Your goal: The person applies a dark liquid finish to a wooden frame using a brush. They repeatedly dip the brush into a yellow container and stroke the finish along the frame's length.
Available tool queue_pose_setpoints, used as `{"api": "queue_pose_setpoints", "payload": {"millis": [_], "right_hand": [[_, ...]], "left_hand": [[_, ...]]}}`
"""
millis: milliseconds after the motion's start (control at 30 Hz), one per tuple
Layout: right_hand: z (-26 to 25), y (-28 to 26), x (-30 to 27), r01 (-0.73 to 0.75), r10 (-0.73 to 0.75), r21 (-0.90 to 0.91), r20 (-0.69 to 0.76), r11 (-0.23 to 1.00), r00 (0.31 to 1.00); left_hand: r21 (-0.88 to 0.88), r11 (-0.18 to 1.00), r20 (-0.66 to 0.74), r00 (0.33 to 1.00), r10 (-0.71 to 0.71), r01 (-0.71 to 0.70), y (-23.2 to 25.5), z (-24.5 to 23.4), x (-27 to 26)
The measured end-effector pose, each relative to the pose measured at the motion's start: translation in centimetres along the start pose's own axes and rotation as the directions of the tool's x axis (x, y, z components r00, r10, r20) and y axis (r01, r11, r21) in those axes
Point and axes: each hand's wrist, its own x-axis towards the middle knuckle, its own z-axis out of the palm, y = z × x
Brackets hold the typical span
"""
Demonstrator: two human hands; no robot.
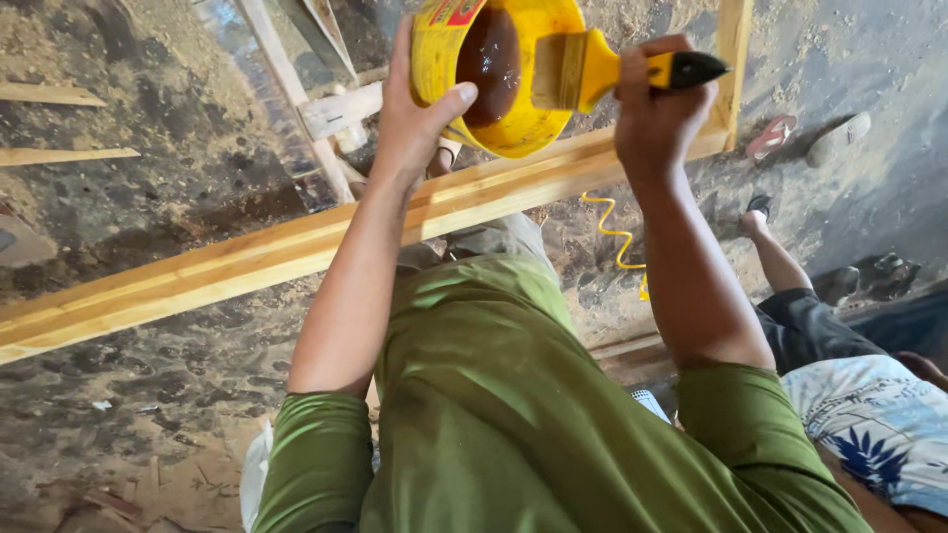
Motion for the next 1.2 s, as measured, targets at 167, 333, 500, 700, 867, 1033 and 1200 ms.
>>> {"api": "queue_pose_setpoints", "payload": {"millis": [167,333,500,700,867,1033,1200], "right_hand": [[-4.4,3.1,-0.1,-0.244,0.261,0.184,-0.076,0.952,0.962],[-10.4,6.3,0.2,-0.320,0.386,0.353,-0.134,0.879,0.913],[-13.1,9.8,1.2,-0.533,0.543,0.135,-0.044,0.835,0.839],[-10.8,13.6,2.5,-0.462,0.674,-0.628,0.139,0.627,0.725],[-14.6,8.1,7.4,-0.078,0.473,-0.805,0.264,0.588,0.841],[-9.0,4.9,8.3,0.111,0.613,-0.920,0.336,0.375,0.715],[-1.3,5.9,7.9,0.483,0.662,-0.747,0.648,0.457,0.376]], "left_hand": [[-0.088,0.934,-0.088,0.931,-0.354,0.347,-0.1,0.4,-0.5],[-0.108,0.975,-0.029,0.979,-0.200,0.195,-1.4,-0.6,-0.7],[-0.098,0.975,-0.025,0.979,-0.202,0.199,-2.0,-2.1,-1.7],[-0.198,0.954,0.000,0.973,-0.232,0.227,-0.1,-3.0,-3.8],[-0.187,0.959,-0.037,0.974,-0.222,0.212,1.0,-4.0,-5.4],[-0.258,0.943,-0.054,0.971,-0.233,0.212,1.6,-4.6,-6.6],[-0.276,0.946,-0.093,0.975,-0.200,0.167,2.4,-5.4,-7.7]]}}
